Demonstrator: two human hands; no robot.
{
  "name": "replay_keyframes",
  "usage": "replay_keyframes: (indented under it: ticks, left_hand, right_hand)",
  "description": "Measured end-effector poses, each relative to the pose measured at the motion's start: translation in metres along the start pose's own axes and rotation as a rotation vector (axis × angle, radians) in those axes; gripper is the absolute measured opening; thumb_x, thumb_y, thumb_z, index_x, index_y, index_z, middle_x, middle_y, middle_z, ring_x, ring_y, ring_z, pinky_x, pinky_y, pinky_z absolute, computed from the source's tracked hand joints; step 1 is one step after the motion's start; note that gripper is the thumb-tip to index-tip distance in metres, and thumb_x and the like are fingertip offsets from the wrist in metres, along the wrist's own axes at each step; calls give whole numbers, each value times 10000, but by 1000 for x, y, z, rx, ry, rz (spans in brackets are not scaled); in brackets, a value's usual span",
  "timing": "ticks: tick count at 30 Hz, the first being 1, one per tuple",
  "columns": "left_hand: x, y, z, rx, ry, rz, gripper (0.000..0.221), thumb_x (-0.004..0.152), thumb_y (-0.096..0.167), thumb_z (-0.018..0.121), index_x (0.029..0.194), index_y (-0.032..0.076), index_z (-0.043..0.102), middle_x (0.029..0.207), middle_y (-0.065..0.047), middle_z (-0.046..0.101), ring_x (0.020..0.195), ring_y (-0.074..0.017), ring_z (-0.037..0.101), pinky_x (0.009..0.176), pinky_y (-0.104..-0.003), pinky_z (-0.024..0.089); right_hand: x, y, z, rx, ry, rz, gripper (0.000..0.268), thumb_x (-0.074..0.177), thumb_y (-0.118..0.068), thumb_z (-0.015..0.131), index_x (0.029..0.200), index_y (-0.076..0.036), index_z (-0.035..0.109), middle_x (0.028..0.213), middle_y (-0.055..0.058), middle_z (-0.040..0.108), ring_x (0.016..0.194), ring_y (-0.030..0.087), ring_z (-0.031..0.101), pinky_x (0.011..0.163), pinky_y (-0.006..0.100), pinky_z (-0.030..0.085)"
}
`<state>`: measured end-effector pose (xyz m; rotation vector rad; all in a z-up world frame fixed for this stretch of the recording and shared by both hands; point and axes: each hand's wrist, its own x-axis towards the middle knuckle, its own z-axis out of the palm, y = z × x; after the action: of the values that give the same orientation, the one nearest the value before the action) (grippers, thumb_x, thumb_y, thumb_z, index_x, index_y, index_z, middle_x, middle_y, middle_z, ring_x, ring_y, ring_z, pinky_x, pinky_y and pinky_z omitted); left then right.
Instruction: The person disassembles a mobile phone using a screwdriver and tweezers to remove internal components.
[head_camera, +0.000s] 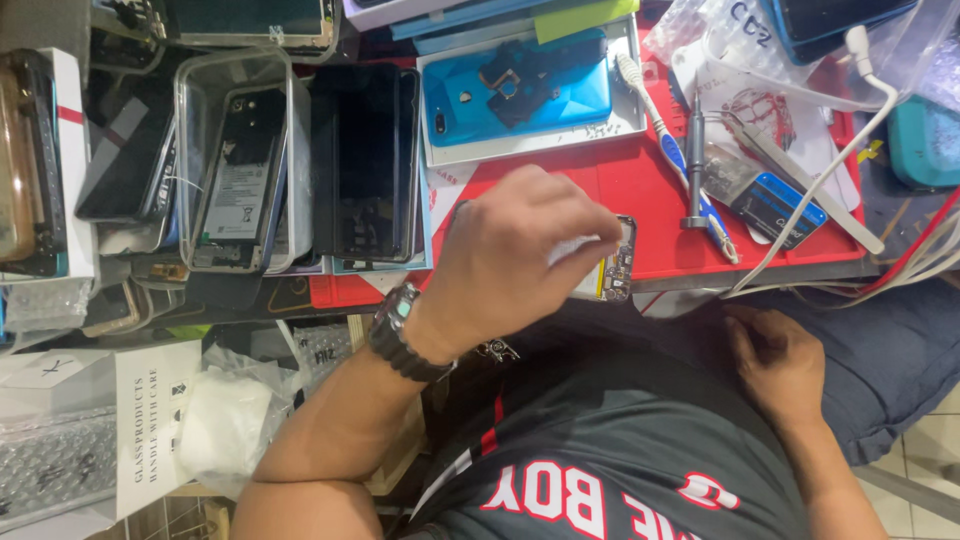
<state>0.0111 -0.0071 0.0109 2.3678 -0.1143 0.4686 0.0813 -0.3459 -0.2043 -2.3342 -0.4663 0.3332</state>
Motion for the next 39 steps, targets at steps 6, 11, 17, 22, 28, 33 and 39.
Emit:
replay_keyframes:
  ticks: [6,11,17,22,28,33,39]
  left_hand:
    - [0,-2,8,93,-95,46,113,893,223,775,954,161,703,940,16,643,901,-209,640,655,-366,526]
    - [2,-8,9,139,-125,142,61,884,172,720,924,152,679,951,9,629,905,-207,628,659,-361,533]
    - [2,-12,9,224,-148,318,66,870,126,662,920,93,635,952,-9,594,916,-198,610,691,-336,533]
    - [4,-10,11,347,-158,441,82,901,139,649,880,89,588,903,-27,527,880,-170,585,656,-302,504]
    - [8,-8,17,379,-167,467,115,886,153,648,855,91,556,880,-37,499,840,-181,558,639,-305,489]
    - [13,-14,10,346,-189,441,127,847,134,674,881,73,568,882,-56,513,853,-209,573,670,-320,499]
    - [5,-3,-3,124,-271,235,138,840,108,695,888,46,582,913,-79,571,905,-266,627,708,-390,518]
  right_hand:
    - [0,-4,2,43,18,-12,176,966,-147,717,1119,-71,758,989,119,734,808,201,712,699,305,531]
    - [1,-5,1,-51,3,-20,173,965,-138,723,1117,-68,768,969,127,735,790,242,703,718,326,523]
    - [2,-3,2,-70,21,-91,164,961,-136,721,1103,-68,766,1001,132,738,891,279,723,794,348,543]
    - [1,0,3,-76,18,-73,155,966,-139,729,1096,-63,766,994,135,736,868,274,720,783,347,545]
    - [2,1,4,-72,19,-87,165,958,-133,729,1105,-67,765,999,127,740,842,253,716,750,336,539]
    - [1,-3,2,-37,12,-36,169,960,-137,723,1112,-74,764,994,123,740,818,249,717,737,338,540]
    - [3,-1,2,-122,-8,-68,175,955,-138,724,1115,-81,769,1006,127,745,841,279,710,748,357,538]
